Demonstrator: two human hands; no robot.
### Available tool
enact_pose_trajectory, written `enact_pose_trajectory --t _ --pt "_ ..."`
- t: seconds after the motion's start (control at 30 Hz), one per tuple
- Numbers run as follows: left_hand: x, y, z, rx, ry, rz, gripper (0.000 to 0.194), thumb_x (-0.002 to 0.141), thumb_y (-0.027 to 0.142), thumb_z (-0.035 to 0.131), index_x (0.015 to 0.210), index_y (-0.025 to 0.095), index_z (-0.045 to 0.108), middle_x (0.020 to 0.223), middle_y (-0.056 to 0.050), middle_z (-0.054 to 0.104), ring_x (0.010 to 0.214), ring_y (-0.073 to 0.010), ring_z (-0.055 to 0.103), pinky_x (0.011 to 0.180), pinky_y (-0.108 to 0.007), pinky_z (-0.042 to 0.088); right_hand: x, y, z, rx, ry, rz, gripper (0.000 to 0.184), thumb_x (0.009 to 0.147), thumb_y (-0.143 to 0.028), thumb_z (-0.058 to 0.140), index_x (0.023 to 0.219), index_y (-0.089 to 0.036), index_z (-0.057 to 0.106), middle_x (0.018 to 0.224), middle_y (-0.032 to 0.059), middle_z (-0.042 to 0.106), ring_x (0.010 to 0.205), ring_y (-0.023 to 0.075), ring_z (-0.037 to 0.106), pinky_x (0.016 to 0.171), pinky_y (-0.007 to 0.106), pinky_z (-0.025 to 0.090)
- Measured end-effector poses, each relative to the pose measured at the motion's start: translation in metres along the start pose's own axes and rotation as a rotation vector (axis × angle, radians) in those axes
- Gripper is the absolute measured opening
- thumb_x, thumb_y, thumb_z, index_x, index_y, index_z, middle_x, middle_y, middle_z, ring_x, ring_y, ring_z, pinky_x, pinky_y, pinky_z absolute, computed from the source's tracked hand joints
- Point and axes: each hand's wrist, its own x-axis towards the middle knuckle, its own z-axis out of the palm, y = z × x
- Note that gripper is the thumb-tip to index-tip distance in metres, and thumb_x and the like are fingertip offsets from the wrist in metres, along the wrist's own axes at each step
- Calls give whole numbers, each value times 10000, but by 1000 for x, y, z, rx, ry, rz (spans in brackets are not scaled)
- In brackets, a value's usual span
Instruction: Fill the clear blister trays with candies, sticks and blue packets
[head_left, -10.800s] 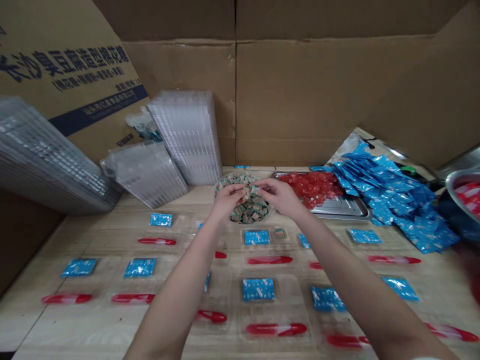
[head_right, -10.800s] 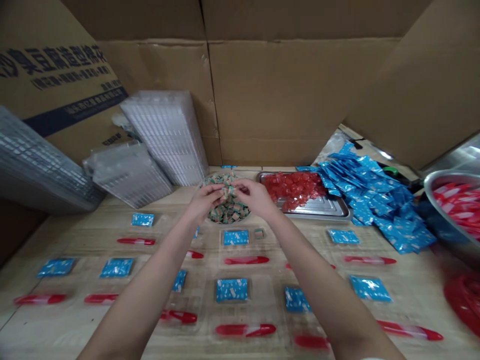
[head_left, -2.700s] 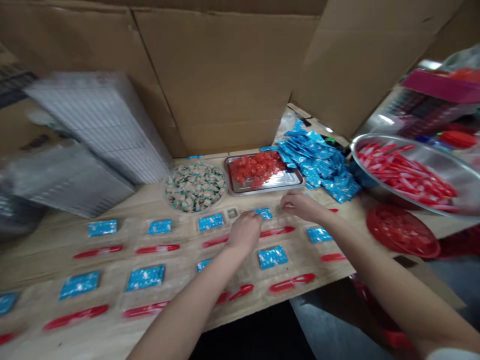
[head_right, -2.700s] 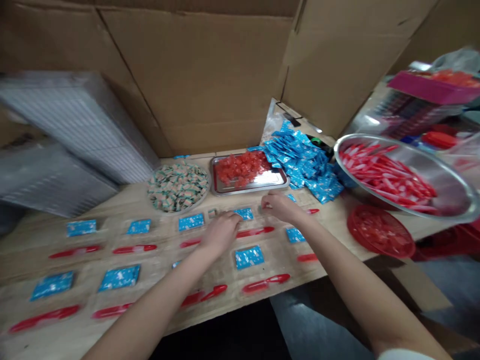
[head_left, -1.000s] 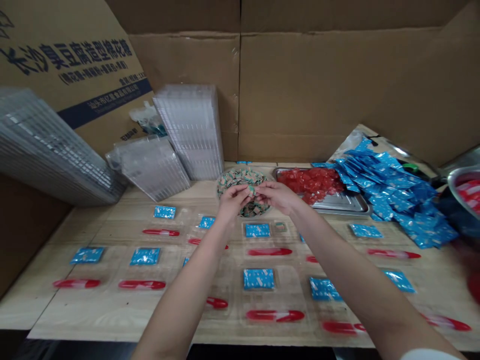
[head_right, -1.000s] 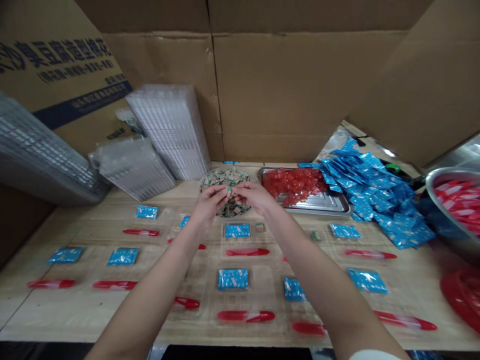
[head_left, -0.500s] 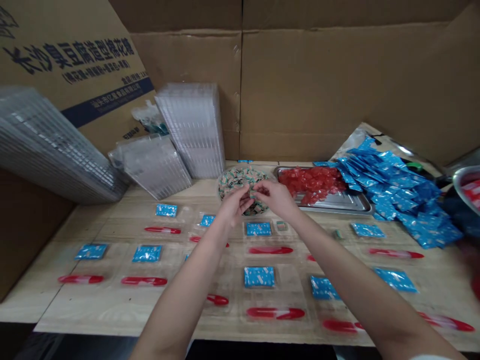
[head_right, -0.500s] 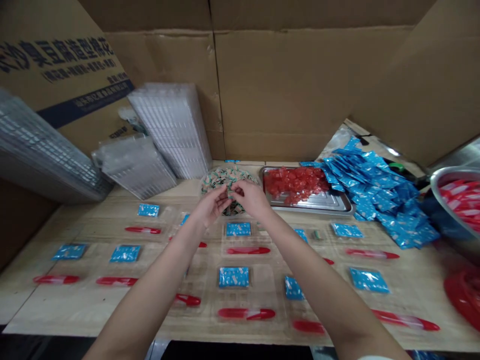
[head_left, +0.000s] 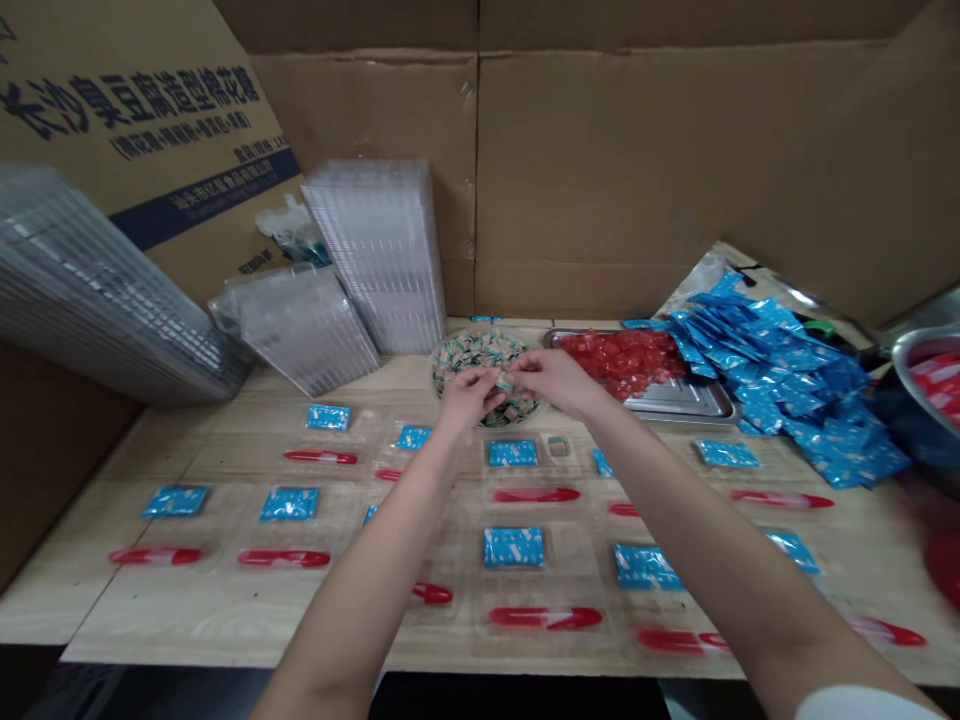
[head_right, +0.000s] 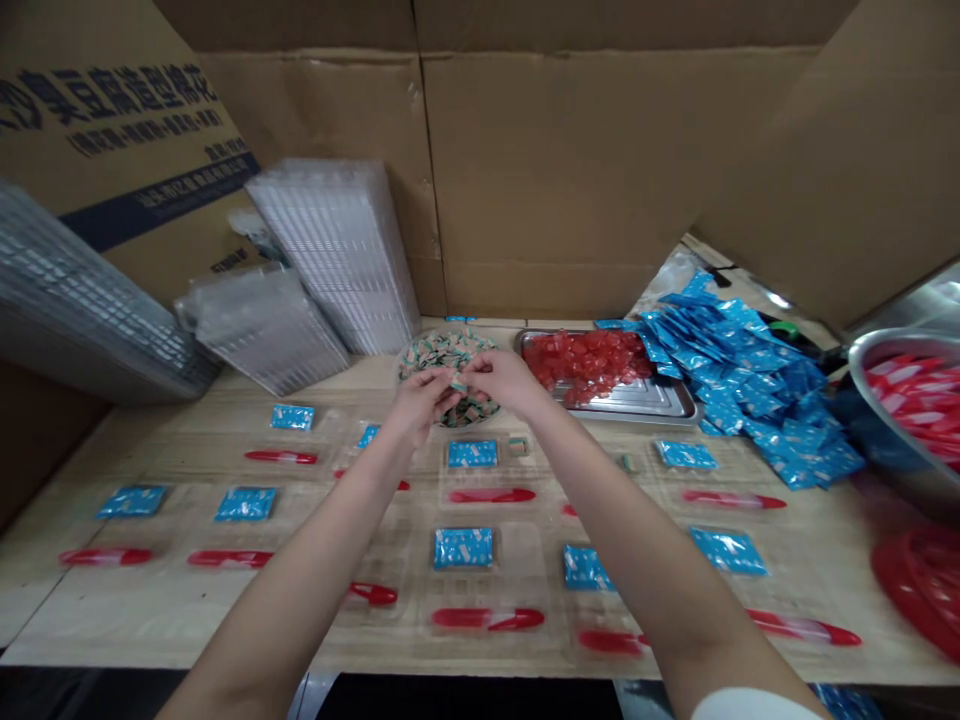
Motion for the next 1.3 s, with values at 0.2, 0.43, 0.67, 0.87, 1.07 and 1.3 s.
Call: enact_pose_trajectory --t 0.2,0.43,0.67,0.87,1.07,1.3 --pt "-3 8 -16 4 -156 -23 140 675 179 716 797 127 670 762 -27 682 663 -84 638 687 -185 517 11 -10 -5 -162 -113 6 90 714 -181 634 635 -171 592 567 -6 586 518 110 536 518 240 460" --pt "0 10 -34 14 24 99 149 642 154 722 772 131 653 706 -1 671 665 -83 630 763 -239 516 13 34 2 -811 95 -210 78 718 -189 656 786 -159 632 829 59 627 761 162 585 691 258 441" --pt "3 1 -33 51 20 98 180 621 146 738 769 136 637 692 8 658 631 -83 621 741 -253 521 9 33 -1 -579 129 -218 61 711 -204 640 700 -164 595 725 15 594 675 130 547 625 241 419" --pt "2 3 -21 106 -56 21 112 639 105 721 709 125 637 621 16 638 570 -72 605 656 -213 517 3 10 -6 -234 -142 -161 133 678 -292 636 705 -167 596 579 -43 546 533 91 486 501 208 380" --pt "-14 3 -13 137 -188 -91 102 648 99 718 740 114 676 687 -29 680 597 -92 629 662 -215 526 -11 11 -10 -341 -116 -261 62 697 -219 619 711 -159 628 659 -19 610 633 107 537 579 214 404" --pt "-36 -12 16 85 -208 -198 127 672 101 698 790 140 675 742 -22 695 662 -97 651 651 -173 532 -46 22 -37 -218 -93 -162 35 716 -182 603 726 -159 579 628 -33 582 571 95 547 527 201 408"
